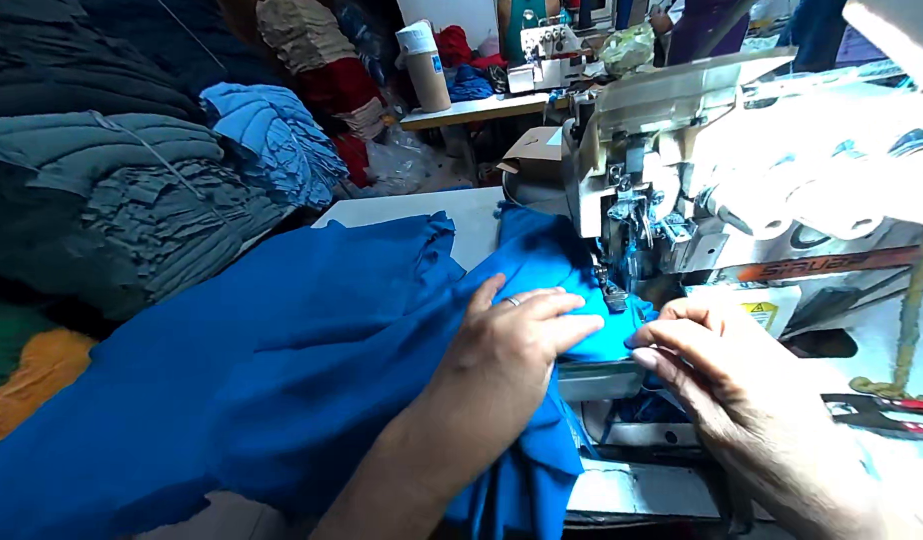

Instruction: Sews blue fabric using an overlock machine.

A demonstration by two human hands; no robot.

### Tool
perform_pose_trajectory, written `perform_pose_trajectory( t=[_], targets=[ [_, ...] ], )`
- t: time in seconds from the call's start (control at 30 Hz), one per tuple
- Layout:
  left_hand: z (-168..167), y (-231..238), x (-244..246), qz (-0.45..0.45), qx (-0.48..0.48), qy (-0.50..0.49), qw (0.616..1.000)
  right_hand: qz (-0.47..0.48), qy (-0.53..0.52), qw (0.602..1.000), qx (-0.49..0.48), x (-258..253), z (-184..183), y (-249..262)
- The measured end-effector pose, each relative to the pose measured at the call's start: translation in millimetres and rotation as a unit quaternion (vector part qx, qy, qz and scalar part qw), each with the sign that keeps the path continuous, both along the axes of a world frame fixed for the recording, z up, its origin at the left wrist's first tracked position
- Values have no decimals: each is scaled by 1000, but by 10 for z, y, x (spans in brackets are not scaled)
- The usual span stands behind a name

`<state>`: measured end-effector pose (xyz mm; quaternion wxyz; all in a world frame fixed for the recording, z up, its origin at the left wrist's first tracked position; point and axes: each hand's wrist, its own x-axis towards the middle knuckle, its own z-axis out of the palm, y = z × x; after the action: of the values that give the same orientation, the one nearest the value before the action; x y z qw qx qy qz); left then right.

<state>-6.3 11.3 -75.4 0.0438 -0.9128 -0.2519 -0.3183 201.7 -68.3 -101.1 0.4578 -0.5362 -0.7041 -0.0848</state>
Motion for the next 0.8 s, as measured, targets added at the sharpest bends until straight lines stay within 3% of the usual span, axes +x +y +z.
perform_pose_trajectory(
  t=[0.1,0.17,0.2,0.5,0.67,0.8],
  targets=[
    [-110,370,-80,-32,65,5,997,-21,-7,999,-23,-24,52,-38],
    [100,179,133,36,-39,39,998,-39,-32,999,-20,6,-16,-25],
    [141,145,205,59,-47,39,996,-43,-37,998,-21,11,-35,-35],
    [190,-146,134,212,24,106,971,16,21,999,-42,-26,17,-225],
    [119,-636,-20,162,56,65,983,109,42,990,-79,-99,22,-254],
    [-8,-920,140,65,-31,21,997,129,25,987,-93,-98,-9,-220]
  ],
)
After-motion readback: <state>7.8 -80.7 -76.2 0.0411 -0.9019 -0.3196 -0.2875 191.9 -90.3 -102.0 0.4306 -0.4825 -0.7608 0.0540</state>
